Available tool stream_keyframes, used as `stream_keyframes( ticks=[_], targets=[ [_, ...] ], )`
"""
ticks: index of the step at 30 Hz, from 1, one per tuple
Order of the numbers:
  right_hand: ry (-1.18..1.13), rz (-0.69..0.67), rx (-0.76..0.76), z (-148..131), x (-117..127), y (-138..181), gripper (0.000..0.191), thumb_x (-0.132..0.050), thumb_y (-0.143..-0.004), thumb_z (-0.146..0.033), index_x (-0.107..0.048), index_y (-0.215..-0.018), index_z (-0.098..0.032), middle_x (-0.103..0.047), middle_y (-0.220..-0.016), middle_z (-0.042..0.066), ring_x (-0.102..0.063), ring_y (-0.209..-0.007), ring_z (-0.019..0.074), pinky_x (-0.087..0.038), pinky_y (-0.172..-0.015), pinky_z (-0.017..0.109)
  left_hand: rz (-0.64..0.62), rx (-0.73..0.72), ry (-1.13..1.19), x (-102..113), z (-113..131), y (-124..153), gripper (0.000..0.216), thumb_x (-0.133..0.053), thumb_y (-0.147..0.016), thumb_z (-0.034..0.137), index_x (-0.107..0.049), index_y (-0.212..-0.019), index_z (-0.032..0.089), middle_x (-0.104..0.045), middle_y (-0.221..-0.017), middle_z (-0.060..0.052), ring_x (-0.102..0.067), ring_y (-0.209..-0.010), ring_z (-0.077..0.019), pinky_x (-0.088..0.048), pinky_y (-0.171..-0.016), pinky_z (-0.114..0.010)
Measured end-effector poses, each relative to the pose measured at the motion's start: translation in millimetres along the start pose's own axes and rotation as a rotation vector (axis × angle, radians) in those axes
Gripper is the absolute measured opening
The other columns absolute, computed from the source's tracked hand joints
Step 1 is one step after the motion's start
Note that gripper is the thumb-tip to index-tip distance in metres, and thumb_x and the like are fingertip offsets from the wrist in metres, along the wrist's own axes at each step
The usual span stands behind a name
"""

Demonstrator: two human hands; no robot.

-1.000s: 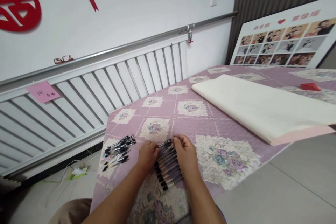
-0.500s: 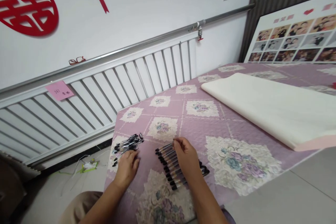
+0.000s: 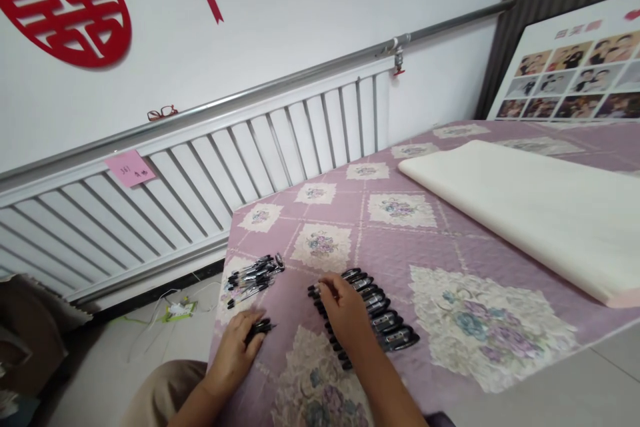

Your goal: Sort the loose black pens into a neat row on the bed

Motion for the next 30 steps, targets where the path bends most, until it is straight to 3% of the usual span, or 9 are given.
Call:
stream_keyframes(
  ticks=[6, 15, 23, 30],
  targets=[
    [0.067, -0.043, 0.063, -4, -16, 1, 0.022, -0.045, -0.084, -0.034, -0.062, -0.086, -0.02, -0.068, -0.085, 0.005, -0.062, -0.081, 0.0205, -0.046, -0.074, 0.03, 0.116, 0.027, -0.133, 18, -14, -12, 0.032, -0.048, -0.085, 0.03, -0.059, -0.114, 0.021, -0.06, -0.112, -0.011, -0.055, -0.104, -0.0247, -0.045, -0.09, -0.044],
    [0.114, -0.1, 0.149, -5, -36, 2, 0.02, -0.043, -0.085, -0.028, -0.062, -0.087, -0.02, -0.068, -0.085, 0.005, -0.063, -0.079, 0.019, -0.047, -0.073, 0.029, -0.007, 0.088, -0.24, -1, -11, -68, 0.028, -0.05, -0.084, 0.025, -0.062, -0.108, 0.018, -0.062, -0.107, -0.01, -0.055, -0.1, -0.0247, -0.043, -0.088, -0.041],
    [0.13, -0.117, 0.167, -10, -35, 2, 0.02, -0.044, -0.085, -0.026, -0.063, -0.089, -0.021, -0.069, -0.089, 0.005, -0.063, -0.083, 0.0192, -0.048, -0.075, 0.03, -0.015, 0.024, -0.079, -4, -13, -60, 0.022, -0.044, -0.086, 0.021, -0.065, -0.094, 0.021, -0.064, -0.093, -0.006, -0.057, -0.089, -0.0193, -0.044, -0.082, -0.033],
    [0.161, -0.135, 0.172, -7, -40, 3, 0.018, -0.044, -0.085, -0.025, -0.062, -0.089, -0.021, -0.068, -0.09, 0.005, -0.063, -0.084, 0.0197, -0.047, -0.077, 0.031, 0.027, 0.251, -0.317, 17, -49, -56, 0.021, -0.049, -0.085, 0.022, -0.069, -0.086, 0.025, -0.06, -0.086, -0.005, -0.055, -0.084, -0.0194, -0.04, -0.076, -0.031]
  ],
)
Point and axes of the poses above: each hand's wrist, its own y-axis away from the middle knuckle, its own x-axis out of the back of the hand, z = x × y, the point moved 9 cm from there along -y, towards the middle knuckle
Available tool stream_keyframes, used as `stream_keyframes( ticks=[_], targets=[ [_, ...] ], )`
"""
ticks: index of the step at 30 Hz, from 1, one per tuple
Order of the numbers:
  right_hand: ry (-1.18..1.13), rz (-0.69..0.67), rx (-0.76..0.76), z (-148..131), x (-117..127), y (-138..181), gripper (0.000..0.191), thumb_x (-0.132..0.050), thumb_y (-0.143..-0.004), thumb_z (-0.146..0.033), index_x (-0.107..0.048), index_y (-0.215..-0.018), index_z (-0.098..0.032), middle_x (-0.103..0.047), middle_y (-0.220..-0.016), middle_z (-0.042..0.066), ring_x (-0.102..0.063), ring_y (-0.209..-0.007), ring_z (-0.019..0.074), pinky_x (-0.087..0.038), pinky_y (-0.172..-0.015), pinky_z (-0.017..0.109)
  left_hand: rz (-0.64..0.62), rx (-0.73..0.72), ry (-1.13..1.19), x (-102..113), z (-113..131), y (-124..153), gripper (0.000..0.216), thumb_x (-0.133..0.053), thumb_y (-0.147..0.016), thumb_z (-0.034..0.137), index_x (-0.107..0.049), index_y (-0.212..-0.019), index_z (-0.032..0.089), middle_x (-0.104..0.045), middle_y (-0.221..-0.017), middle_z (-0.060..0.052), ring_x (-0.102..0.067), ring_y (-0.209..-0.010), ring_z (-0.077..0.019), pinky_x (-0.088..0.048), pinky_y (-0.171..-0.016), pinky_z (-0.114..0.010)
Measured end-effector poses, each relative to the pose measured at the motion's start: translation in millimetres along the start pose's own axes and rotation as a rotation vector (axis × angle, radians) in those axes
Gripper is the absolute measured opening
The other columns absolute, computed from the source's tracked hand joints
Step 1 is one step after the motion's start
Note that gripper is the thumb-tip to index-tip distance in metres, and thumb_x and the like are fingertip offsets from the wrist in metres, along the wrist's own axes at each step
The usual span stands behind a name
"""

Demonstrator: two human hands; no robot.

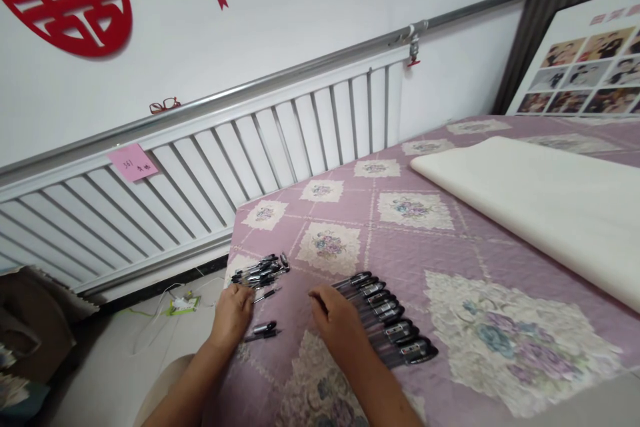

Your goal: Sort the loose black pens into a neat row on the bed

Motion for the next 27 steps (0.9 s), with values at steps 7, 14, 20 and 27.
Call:
stream_keyframes(
  ticks=[7, 14, 20, 27],
  targets=[
    [0.024, 0.003, 0.023, -3, 1, 0, 0.019, -0.045, -0.084, -0.024, -0.062, -0.09, -0.021, -0.068, -0.09, 0.005, -0.063, -0.084, 0.0195, -0.048, -0.077, 0.031, -0.065, 0.009, -0.135, 0, 4, -9, 0.022, -0.048, -0.088, 0.026, -0.069, -0.087, 0.028, -0.059, -0.085, -0.004, -0.053, -0.083, -0.0186, -0.036, -0.069, -0.027],
    [0.05, -0.002, 0.036, -4, 1, 0, 0.019, -0.044, -0.085, -0.024, -0.062, -0.089, -0.021, -0.068, -0.089, 0.005, -0.063, -0.084, 0.0192, -0.048, -0.076, 0.03, -0.128, 0.011, -0.142, -4, 13, -13, 0.024, -0.046, -0.089, 0.025, -0.069, -0.085, 0.027, -0.059, -0.087, -0.004, -0.054, -0.084, -0.0186, -0.036, -0.071, -0.028],
    [0.041, -0.004, 0.045, -7, 0, -1, 0.019, -0.044, -0.084, -0.024, -0.062, -0.088, -0.022, -0.068, -0.087, 0.004, -0.063, -0.083, 0.0193, -0.048, -0.076, 0.031, -0.11, 0.022, -0.122, -5, 11, -11, 0.023, -0.046, -0.089, 0.024, -0.068, -0.091, 0.027, -0.06, -0.091, -0.005, -0.054, -0.088, -0.0191, -0.037, -0.074, -0.028],
    [0.065, -0.012, 0.057, -8, -3, -1, 0.017, -0.044, -0.085, -0.023, -0.061, -0.087, -0.021, -0.067, -0.086, 0.004, -0.063, -0.082, 0.0189, -0.048, -0.075, 0.031, -0.117, -0.003, -0.012, -8, 18, -15, 0.024, -0.046, -0.088, 0.023, -0.07, -0.088, 0.026, -0.06, -0.087, -0.004, -0.054, -0.086, -0.0183, -0.037, -0.075, -0.028]
  ],
)
Point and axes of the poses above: each hand's wrist, its own y-axis away from the middle knuckle, its own x-axis out of the back of the hand, z = x × y, the point moved 9 cm from there along -y, towards the middle knuckle
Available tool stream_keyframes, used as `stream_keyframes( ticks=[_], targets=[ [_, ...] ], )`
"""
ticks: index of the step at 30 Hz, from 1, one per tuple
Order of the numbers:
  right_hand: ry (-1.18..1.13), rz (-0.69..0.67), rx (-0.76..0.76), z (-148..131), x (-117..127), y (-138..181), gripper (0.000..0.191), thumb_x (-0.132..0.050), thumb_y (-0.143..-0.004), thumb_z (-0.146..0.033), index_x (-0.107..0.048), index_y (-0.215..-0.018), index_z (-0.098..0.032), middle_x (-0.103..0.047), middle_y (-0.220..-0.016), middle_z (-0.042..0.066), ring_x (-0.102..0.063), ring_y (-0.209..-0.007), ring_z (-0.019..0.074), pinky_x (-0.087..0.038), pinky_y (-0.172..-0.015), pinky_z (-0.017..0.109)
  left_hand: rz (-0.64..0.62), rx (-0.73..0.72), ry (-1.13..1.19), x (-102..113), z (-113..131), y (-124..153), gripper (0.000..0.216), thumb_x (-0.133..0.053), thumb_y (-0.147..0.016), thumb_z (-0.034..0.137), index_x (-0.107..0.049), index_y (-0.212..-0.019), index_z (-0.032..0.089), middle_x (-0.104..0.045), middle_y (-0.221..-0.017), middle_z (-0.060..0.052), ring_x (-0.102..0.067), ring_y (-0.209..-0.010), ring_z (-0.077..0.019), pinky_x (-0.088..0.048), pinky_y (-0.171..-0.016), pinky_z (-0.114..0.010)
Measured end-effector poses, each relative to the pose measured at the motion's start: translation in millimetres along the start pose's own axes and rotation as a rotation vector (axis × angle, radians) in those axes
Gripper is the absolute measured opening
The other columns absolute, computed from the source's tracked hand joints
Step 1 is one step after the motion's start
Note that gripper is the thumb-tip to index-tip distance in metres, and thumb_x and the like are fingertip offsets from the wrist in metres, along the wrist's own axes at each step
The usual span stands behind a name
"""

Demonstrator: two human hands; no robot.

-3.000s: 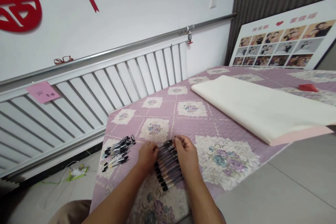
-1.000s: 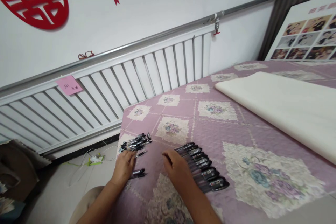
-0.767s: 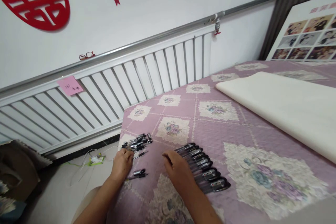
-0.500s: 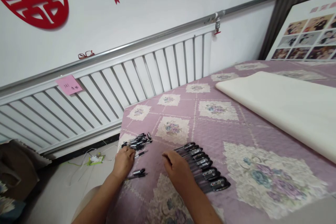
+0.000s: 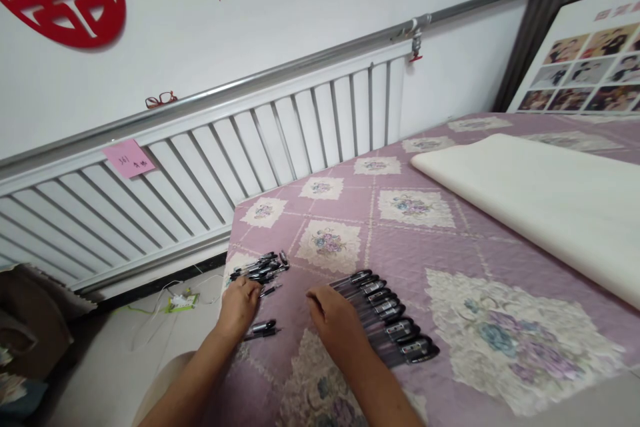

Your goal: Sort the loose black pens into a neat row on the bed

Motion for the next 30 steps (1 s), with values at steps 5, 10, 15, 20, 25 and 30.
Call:
stream_keyframes(
  ticks=[5, 10, 15, 20, 25, 30],
  targets=[
    [0.017, -0.006, 0.001, -2, -2, -1, 0.017, -0.044, -0.085, -0.023, -0.061, -0.087, -0.021, -0.067, -0.086, 0.004, -0.063, -0.082, 0.0192, -0.047, -0.075, 0.031, 0.039, -0.097, 0.035, 6, 32, -3, 0.019, -0.05, -0.087, 0.028, -0.069, -0.089, 0.025, -0.061, -0.087, -0.005, -0.053, -0.087, -0.0192, -0.036, -0.078, -0.03],
    [0.017, -0.014, 0.006, -5, -3, -1, 0.018, -0.043, -0.086, -0.023, -0.061, -0.087, -0.022, -0.067, -0.085, 0.004, -0.063, -0.081, 0.0195, -0.047, -0.074, 0.031, -0.027, -0.115, -0.084, -3, 54, -8, 0.018, -0.053, -0.085, 0.032, -0.068, -0.092, 0.025, -0.059, -0.092, -0.006, -0.052, -0.092, -0.0227, -0.035, -0.078, -0.034],
    [-0.003, -0.032, -0.002, -6, -5, -2, 0.019, -0.043, -0.085, -0.022, -0.061, -0.086, -0.022, -0.067, -0.085, 0.004, -0.062, -0.082, 0.0195, -0.047, -0.074, 0.031, 0.01, -0.147, 0.044, 2, 61, -2, 0.015, -0.051, -0.085, 0.025, -0.066, -0.088, 0.023, -0.06, -0.091, -0.006, -0.053, -0.091, -0.0216, -0.038, -0.079, -0.034],
    [-0.055, -0.155, -0.069, -9, -32, 4, 0.02, -0.044, -0.084, -0.021, -0.063, -0.089, -0.021, -0.068, -0.088, 0.006, -0.062, -0.084, 0.02, -0.047, -0.074, 0.03, 0.087, -0.22, 0.36, 16, 68, 34, 0.014, -0.049, -0.084, 0.021, -0.062, -0.087, 0.02, -0.061, -0.085, -0.004, -0.055, -0.084, -0.0191, -0.042, -0.077, -0.032],
    [-0.103, -0.266, -0.122, -17, -66, 18, 0.022, -0.048, -0.079, -0.017, -0.063, -0.095, -0.02, -0.069, -0.092, 0.007, -0.062, -0.087, 0.0207, -0.046, -0.079, 0.032, 0.09, -0.079, 0.523, 11, 56, 67, 0.015, -0.047, -0.083, 0.021, -0.061, -0.082, 0.021, -0.062, -0.08, -0.003, -0.056, -0.078, -0.018, -0.044, -0.072, -0.031],
    [-0.207, -0.305, -0.167, -19, -75, 22, 0.018, -0.048, -0.076, -0.016, -0.065, -0.083, -0.02, -0.07, -0.084, 0.004, -0.063, -0.082, 0.0186, -0.046, -0.073, 0.028, 0.083, -0.051, 0.575, 7, 52, 84, 0.014, -0.047, -0.079, 0.018, -0.061, -0.082, 0.021, -0.062, -0.08, -0.003, -0.057, -0.078, -0.0177, -0.046, -0.073, -0.031]
  ],
)
Point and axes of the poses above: each hand's wrist, its own y-axis away from the middle knuckle, its own x-axis out of the back of the hand, z = x × y, the point moved 9 cm from there along -y, towards the middle knuckle
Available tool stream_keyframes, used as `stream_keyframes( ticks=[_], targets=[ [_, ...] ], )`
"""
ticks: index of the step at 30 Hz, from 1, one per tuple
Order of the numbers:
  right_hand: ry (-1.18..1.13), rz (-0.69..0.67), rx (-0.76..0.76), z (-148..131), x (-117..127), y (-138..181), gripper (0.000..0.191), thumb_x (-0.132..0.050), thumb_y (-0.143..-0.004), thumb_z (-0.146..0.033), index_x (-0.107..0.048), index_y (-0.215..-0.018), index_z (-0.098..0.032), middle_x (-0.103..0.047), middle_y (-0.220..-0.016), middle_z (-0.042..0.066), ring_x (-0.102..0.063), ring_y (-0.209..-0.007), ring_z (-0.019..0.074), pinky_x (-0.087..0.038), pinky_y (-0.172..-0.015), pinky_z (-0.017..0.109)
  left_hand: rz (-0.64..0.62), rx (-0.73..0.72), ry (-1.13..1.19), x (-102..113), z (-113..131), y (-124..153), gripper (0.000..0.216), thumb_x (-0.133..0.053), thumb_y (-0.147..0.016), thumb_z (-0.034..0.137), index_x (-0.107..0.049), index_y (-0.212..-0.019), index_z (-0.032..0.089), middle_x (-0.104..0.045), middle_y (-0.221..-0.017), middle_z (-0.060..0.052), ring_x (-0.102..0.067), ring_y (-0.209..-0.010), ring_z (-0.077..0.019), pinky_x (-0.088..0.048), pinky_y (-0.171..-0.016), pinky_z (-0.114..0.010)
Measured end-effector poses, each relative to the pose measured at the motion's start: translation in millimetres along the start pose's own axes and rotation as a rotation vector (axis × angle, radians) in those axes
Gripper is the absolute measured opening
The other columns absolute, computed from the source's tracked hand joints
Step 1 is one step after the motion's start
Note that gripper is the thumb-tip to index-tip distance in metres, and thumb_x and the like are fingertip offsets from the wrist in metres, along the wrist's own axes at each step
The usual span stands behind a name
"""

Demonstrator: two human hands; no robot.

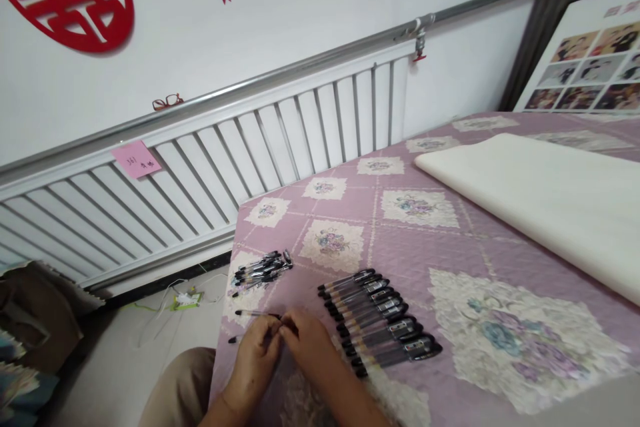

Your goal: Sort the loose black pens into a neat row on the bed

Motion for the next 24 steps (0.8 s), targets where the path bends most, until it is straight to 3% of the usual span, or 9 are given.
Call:
stream_keyframes(
  ticks=[7, 10, 13, 18, 24],
  targets=[
    [-0.038, -0.067, -0.052, 2, -3, 1, 0.017, -0.049, -0.075, -0.016, -0.065, -0.078, -0.019, -0.07, -0.077, 0.002, -0.063, -0.075, 0.016, -0.043, -0.067, 0.024, -0.018, -0.018, 0.008, -2, 0, 13, 0.015, -0.047, -0.08, 0.017, -0.059, -0.088, 0.02, -0.062, -0.084, -0.004, -0.058, -0.08, -0.0178, -0.048, -0.074, -0.032],
    [0.015, -0.061, -0.047, 4, 0, 1, 0.015, -0.049, -0.075, -0.016, -0.064, -0.076, -0.018, -0.068, -0.074, 0.003, -0.061, -0.072, 0.0156, -0.041, -0.066, 0.024, 0.024, -0.093, -0.041, 10, -3, 17, 0.022, -0.048, -0.081, 0.018, -0.058, -0.101, 0.019, -0.063, -0.096, -0.007, -0.058, -0.091, -0.0194, -0.047, -0.083, -0.036],
    [0.045, -0.02, -0.059, 9, 4, 0, 0.014, -0.05, -0.076, -0.017, -0.064, -0.076, -0.018, -0.068, -0.076, 0.003, -0.06, -0.073, 0.0158, -0.041, -0.067, 0.024, 0.047, -0.127, -0.191, 24, -15, 16, 0.022, -0.051, -0.081, 0.019, -0.06, -0.101, 0.022, -0.062, -0.103, -0.007, -0.055, -0.101, -0.0229, -0.043, -0.09, -0.042],
    [0.02, -0.008, -0.052, 11, 1, -1, 0.015, -0.049, -0.075, -0.015, -0.063, -0.078, -0.019, -0.067, -0.077, 0.002, -0.06, -0.074, 0.0153, -0.041, -0.068, 0.023, 0.012, -0.105, -0.364, 30, -36, 13, 0.018, -0.055, -0.079, 0.019, -0.064, -0.095, 0.022, -0.063, -0.102, -0.007, -0.055, -0.097, -0.0258, -0.044, -0.085, -0.045],
    [0.029, 0.01, -0.05, 13, 3, -2, 0.016, -0.048, -0.075, -0.016, -0.063, -0.079, -0.019, -0.067, -0.08, 0.003, -0.06, -0.078, 0.0169, -0.041, -0.071, 0.025, -0.049, -0.118, -0.299, 23, -31, 23, 0.019, -0.051, -0.082, 0.018, -0.064, -0.094, 0.025, -0.063, -0.094, -0.005, -0.057, -0.09, -0.0223, -0.045, -0.079, -0.038]
  ],
)
Point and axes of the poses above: each hand's wrist, its own y-axis away from the middle knuckle, its own x-axis out of the back of the hand, z = x × y, the point moved 9 cm from there along -y, towards the middle knuckle
